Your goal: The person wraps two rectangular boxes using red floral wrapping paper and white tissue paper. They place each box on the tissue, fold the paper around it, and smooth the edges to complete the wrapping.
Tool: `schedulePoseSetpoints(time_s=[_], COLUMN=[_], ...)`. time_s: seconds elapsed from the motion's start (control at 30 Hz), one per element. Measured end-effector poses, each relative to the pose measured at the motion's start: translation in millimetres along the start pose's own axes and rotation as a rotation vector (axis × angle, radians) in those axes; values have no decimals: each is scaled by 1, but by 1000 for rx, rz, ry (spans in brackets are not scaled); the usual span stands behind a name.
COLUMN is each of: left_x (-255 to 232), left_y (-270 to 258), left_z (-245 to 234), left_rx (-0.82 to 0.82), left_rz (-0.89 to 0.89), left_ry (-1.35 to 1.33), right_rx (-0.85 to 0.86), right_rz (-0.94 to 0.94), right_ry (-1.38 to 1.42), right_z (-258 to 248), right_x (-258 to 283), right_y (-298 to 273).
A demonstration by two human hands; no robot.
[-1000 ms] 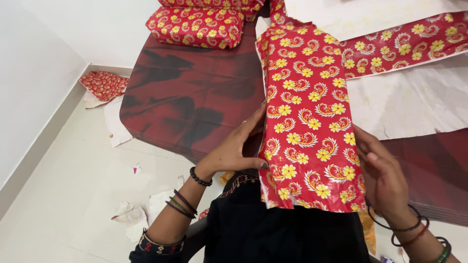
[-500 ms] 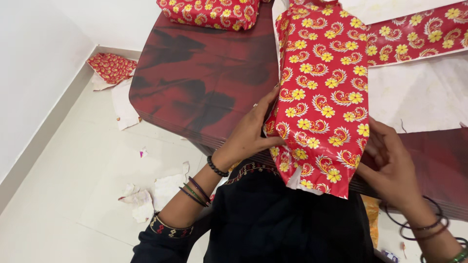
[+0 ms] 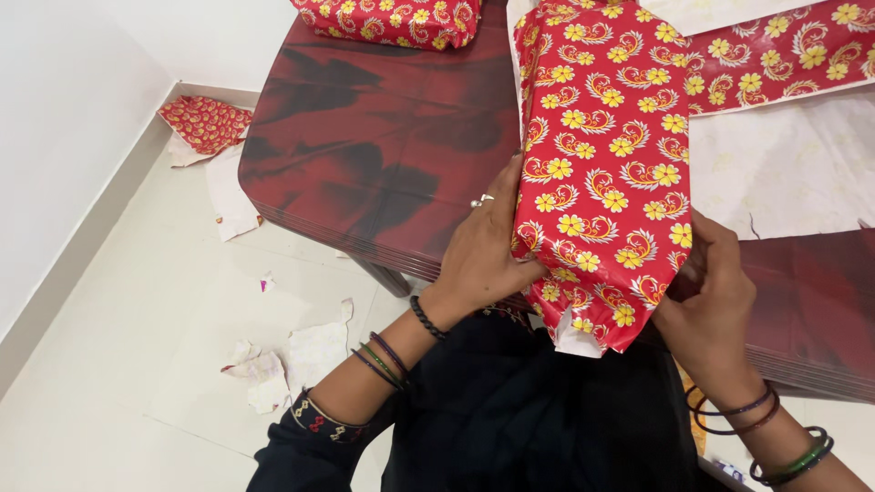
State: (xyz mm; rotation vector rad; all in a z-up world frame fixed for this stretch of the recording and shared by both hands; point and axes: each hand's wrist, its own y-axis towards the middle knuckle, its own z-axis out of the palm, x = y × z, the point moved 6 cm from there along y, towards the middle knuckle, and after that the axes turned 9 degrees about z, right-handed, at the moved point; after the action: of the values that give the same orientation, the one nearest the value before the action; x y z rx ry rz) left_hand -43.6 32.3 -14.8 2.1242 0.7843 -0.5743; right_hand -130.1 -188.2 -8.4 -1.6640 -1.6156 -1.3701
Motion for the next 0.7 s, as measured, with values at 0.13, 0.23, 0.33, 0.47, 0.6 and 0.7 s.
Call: schedulePoseSetpoints(time_s=[0.13, 0.23, 0.33, 0.47, 0.6, 0.7], left_x=[9, 24, 35, 42, 46, 41], left_y=[3, 3, 0, 1, 6, 4], left_z=[-4, -13, -18, -15, -9, -8], left_rx=[175, 350, 445, 429, 241, 169], left_rz=[136, 170, 112, 22, -34, 2], left_ry=[-98, -287, -528, -803, -750, -539], right_rx=[41, 144, 227, 334, 289, 234], right_rz=[77, 29, 43, 151, 183, 141], right_ry=[15, 164, 247, 378, 358, 272], right_z=[-2, -3, -5, -13, -15, -14], right_x=[-9, -11, -18, -30, -37, -35], right_y=[2, 3, 5, 11, 14, 12])
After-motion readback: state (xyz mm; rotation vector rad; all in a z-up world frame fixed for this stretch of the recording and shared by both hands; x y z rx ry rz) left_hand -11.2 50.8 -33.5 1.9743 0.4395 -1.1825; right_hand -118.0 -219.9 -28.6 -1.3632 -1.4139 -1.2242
